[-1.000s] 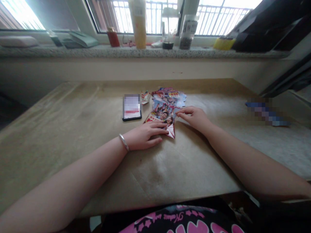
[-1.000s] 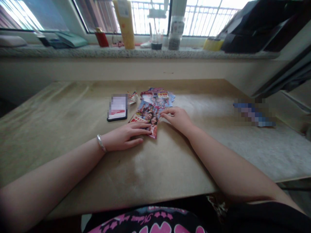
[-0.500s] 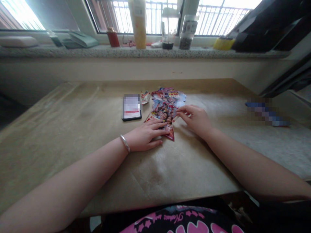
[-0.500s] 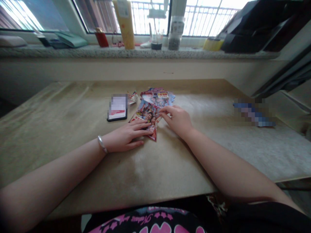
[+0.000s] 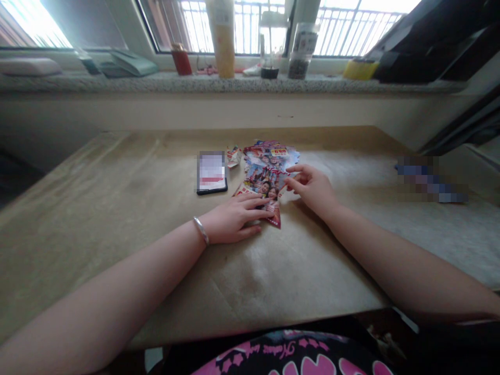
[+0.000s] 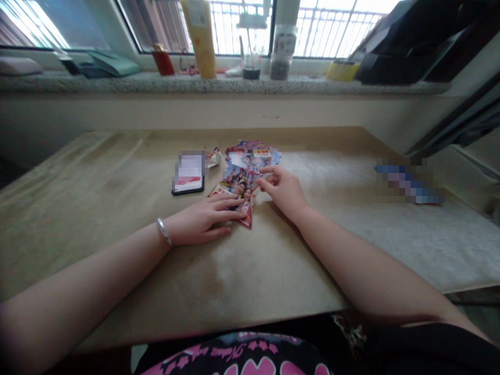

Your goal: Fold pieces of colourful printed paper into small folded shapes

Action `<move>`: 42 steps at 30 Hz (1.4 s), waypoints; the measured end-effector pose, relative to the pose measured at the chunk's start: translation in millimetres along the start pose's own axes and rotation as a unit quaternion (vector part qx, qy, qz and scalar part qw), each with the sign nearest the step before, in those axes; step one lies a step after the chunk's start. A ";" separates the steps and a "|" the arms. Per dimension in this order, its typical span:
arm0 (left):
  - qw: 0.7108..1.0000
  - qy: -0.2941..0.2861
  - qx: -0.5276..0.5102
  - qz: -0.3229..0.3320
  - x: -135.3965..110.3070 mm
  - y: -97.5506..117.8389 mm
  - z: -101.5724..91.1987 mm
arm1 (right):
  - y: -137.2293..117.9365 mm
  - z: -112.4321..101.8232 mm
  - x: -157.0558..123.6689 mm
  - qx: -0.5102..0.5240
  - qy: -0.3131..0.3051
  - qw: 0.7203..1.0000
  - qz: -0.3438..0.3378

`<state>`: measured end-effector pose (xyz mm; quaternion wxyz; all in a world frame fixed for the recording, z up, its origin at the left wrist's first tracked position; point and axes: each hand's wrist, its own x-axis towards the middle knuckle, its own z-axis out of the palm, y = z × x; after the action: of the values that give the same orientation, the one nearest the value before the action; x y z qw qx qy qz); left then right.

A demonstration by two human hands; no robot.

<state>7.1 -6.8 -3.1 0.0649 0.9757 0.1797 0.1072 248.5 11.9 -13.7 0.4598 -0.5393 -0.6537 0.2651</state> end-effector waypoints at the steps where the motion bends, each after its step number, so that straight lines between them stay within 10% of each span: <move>1: 1.000 -0.001 -0.002 -0.001 -0.2 0.2 -0.2 | 0.1 0.4 -0.1 0.011 0.000 1.000 -0.002; 14: 1.000 0.003 -0.007 -0.024 0.1 3.0 -2.1 | -4.8 -6.2 -6.7 -0.119 -0.017 0.978 -0.173; 32: 0.998 -0.010 0.012 -0.065 0.7 5.9 -4.0 | -0.7 11.1 -3.6 0.037 -0.041 0.998 0.032; 42: 0.998 -0.001 0.028 -0.056 1.2 4.2 -1.8 | -5.9 12.6 -7.7 -0.031 -0.068 0.997 -0.003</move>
<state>9.1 -10.1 -0.4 0.0432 0.9656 0.2373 0.0973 234.6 4.8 -16.7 0.3982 -0.5319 -0.6933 0.2789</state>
